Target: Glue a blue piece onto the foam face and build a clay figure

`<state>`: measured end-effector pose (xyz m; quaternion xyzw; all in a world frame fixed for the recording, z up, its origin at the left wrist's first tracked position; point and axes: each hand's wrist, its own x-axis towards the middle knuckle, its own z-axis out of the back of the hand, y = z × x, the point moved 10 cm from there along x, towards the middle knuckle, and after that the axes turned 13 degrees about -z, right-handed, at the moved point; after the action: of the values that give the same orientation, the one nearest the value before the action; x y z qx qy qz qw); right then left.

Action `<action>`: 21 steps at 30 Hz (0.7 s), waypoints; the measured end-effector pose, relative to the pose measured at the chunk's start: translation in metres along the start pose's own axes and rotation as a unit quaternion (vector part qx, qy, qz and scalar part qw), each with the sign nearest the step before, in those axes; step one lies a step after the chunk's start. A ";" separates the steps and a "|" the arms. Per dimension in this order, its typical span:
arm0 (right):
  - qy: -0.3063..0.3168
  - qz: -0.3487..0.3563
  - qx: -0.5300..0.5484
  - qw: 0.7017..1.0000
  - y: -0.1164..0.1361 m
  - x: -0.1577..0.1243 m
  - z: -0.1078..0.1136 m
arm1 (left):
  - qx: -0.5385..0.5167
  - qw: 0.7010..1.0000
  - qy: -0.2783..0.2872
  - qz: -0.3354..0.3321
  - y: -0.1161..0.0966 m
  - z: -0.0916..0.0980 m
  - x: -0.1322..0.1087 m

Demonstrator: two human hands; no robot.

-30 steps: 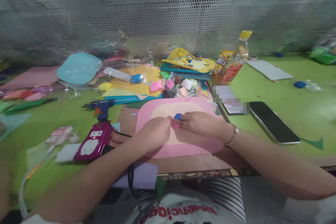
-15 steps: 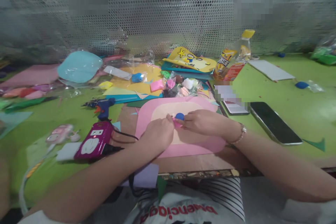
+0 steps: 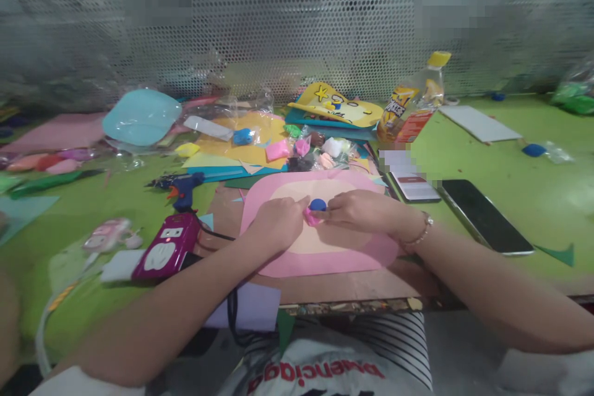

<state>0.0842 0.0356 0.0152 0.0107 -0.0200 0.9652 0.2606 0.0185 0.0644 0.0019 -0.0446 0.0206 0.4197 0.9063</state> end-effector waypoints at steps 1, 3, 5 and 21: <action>0.000 0.001 0.000 1.000 0.000 0.000 0.000 | -0.001 1.000 0.005 0.001 0.000 -0.001 0.000; 0.000 0.001 0.004 1.000 0.001 0.000 0.000 | -0.012 1.000 0.014 -0.004 0.000 -0.004 0.000; -0.002 -0.002 0.010 1.000 -0.001 0.000 0.000 | -0.031 0.999 0.008 -0.003 0.002 -0.005 0.001; 0.004 0.001 0.044 0.999 -0.004 -0.002 0.002 | -0.039 0.999 0.003 -0.011 -0.001 0.007 -0.002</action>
<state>0.0882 0.0380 0.0168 0.0182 0.0234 0.9653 0.2594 0.0182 0.0630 0.0090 -0.0814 0.0060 0.4098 0.9085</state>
